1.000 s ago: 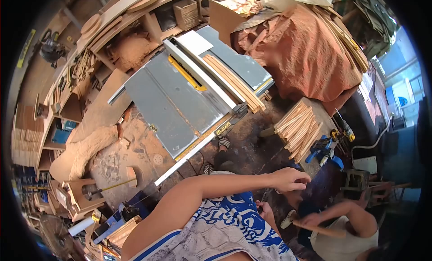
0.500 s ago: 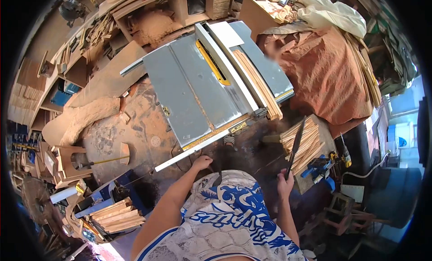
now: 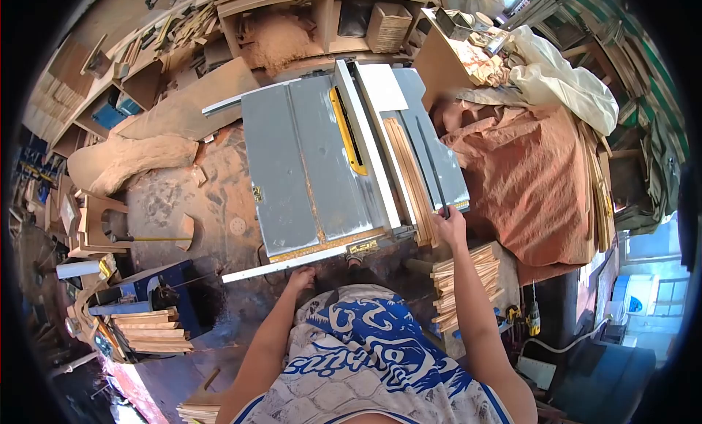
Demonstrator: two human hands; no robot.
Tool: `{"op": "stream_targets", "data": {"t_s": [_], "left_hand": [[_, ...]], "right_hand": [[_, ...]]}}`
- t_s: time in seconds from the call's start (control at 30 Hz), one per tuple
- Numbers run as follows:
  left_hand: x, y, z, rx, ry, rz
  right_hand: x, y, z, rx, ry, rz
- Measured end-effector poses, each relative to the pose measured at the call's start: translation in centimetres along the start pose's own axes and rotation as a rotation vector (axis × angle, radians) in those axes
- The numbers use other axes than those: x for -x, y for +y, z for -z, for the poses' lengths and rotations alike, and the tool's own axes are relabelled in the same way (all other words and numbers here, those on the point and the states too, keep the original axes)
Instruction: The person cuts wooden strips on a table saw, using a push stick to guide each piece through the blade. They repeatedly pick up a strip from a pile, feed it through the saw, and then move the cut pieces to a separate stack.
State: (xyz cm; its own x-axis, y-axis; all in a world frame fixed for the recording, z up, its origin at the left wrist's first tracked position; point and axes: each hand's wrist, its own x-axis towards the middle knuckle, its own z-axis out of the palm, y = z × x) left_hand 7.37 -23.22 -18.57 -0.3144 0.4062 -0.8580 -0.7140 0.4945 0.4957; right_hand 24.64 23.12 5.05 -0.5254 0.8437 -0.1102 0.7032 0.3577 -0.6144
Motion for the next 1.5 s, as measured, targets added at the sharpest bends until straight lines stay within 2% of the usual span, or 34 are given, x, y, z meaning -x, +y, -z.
{"op": "stream_targets", "data": {"t_s": [0.1, 0.13, 0.17, 0.23, 0.27, 0.3, 0.37, 0.57, 0.63, 0.7, 0.77, 0.93, 1.1, 1.17, 1.27, 1.5], "left_hand": [[-1.3, -0.3, -1.3, 0.063, 0.124, 0.014], [-2.7, -0.5, -1.1, 0.109, 0.041, 0.04], [-3.0, -0.4, -1.8, 0.111, 0.046, 0.038], [-4.1, 0.0, -3.6, 0.457, 0.13, -0.04], [-6.6, -1.2, -3.2, 0.629, 0.055, -0.045], [-6.7, -0.4, -4.3, 0.638, 0.053, -0.054], [-7.2, 1.0, -6.6, 0.703, 0.237, -0.074], [-8.1, 1.6, -8.3, 0.865, 0.213, -0.11], [-6.8, 2.3, -8.7, 0.998, 0.115, -0.196], [-6.6, 2.9, -9.0, 1.018, 0.181, -0.146], [-6.5, 3.7, -9.6, 1.267, 0.017, -0.288], [-5.2, 5.1, -10.2, 1.376, 0.009, -0.289], [-5.2, 3.4, -9.5, 1.37, 0.08, -0.274], [-5.6, 3.0, -9.6, 1.351, 0.146, -0.241], [-7.2, 2.4, -9.4, 1.402, 0.125, -0.277], [-7.1, 2.3, -9.7, 1.502, 0.168, -0.229]], "right_hand": [[-2.9, 0.5, -0.6, -0.055, -0.113, -0.004], [-3.4, 0.6, -0.8, -0.115, -0.159, -0.027], [-3.8, 0.9, -0.9, -0.173, -0.205, -0.049], [-4.5, 1.2, -1.6, -0.221, -0.234, -0.07], [-4.8, 1.4, -1.7, -0.253, -0.257, -0.108], [-5.1, 1.8, -1.9, -0.283, -0.28, -0.144], [-5.2, 2.1, -1.9, -0.329, -0.282, -0.136], [-5.4, 2.0, -1.5, -0.357, -0.311, -0.117], [-5.2, 1.4, -1.1, -0.351, -0.316, -0.137], [-5.2, 1.5, -1.4, -0.356, -0.313, -0.1], [-5.3, 1.6, -1.2, -0.366, -0.31, -0.117], [-5.5, 2.2, -1.7, -0.372, -0.303, -0.09], [-5.5, 1.5, -1.1, -0.32, -0.383, -0.136], [-5.3, 1.1, -1.3, -0.31, -0.377, -0.105], [-5.2, 1.0, -1.4, -0.244, -0.339, -0.082], [-4.8, 1.1, -1.3, -0.445, -0.362, -0.124]]}}
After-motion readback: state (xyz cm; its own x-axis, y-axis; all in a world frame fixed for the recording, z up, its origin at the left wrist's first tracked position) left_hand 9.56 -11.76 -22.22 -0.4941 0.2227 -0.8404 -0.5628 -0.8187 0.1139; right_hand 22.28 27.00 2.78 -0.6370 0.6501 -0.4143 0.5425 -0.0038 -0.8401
